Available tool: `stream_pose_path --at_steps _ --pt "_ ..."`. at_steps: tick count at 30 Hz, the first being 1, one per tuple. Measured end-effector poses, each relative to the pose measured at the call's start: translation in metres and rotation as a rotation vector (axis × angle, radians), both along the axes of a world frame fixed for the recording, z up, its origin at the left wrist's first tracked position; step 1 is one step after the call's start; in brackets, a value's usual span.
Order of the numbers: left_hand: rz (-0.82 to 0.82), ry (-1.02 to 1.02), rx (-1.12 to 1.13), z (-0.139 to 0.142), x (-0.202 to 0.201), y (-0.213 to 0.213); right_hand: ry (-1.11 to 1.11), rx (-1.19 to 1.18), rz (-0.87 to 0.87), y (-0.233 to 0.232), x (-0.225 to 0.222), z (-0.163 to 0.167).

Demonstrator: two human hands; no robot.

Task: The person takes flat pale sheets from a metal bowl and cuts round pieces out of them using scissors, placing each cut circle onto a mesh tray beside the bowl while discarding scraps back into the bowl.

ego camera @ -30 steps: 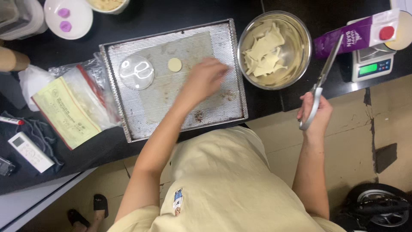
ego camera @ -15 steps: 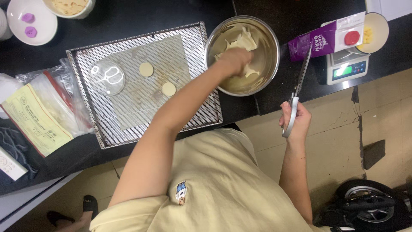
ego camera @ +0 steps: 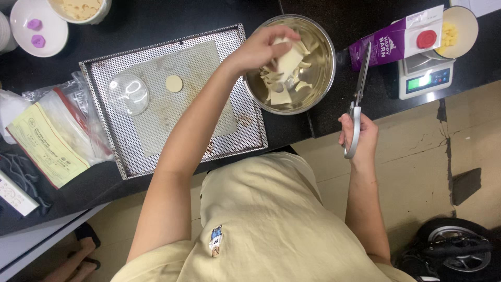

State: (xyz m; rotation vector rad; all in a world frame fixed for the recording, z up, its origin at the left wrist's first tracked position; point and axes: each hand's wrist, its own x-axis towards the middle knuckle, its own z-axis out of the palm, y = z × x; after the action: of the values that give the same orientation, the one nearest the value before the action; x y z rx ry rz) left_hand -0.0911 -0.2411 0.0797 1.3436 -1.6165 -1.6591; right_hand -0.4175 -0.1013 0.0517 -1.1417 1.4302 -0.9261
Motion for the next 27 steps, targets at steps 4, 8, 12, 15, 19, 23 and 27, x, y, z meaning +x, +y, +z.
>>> stream_pose_path --at_steps 4,8,12,15,19,23,27 --pt "-0.299 -0.893 -0.277 -0.007 -0.017 0.009 0.01 0.004 -0.003 0.002 -0.002 0.0" --pt "-0.155 -0.94 -0.596 -0.027 -0.062 -0.001 0.041 0.009 -0.026 0.004 -0.002 -0.001" --pt "-0.371 -1.063 -0.778 -0.04 -0.084 -0.016 0.04 -0.006 -0.041 0.008 -0.007 -0.002" --pt "-0.391 -1.133 -0.68 -0.038 -0.088 -0.022 0.013 0.001 -0.045 0.013 -0.012 -0.005" --pt "-0.537 -1.243 -0.658 -0.029 -0.077 -0.022 0.007 0.027 -0.051 0.016 -0.015 -0.01" --pt "-0.297 -0.95 -0.546 -0.014 -0.053 -0.013 -0.014 0.034 -0.021 0.014 -0.015 -0.009" --pt "-0.104 -0.643 -0.342 -0.002 -0.032 0.005 -0.038 0.039 0.038 0.002 -0.004 -0.003"
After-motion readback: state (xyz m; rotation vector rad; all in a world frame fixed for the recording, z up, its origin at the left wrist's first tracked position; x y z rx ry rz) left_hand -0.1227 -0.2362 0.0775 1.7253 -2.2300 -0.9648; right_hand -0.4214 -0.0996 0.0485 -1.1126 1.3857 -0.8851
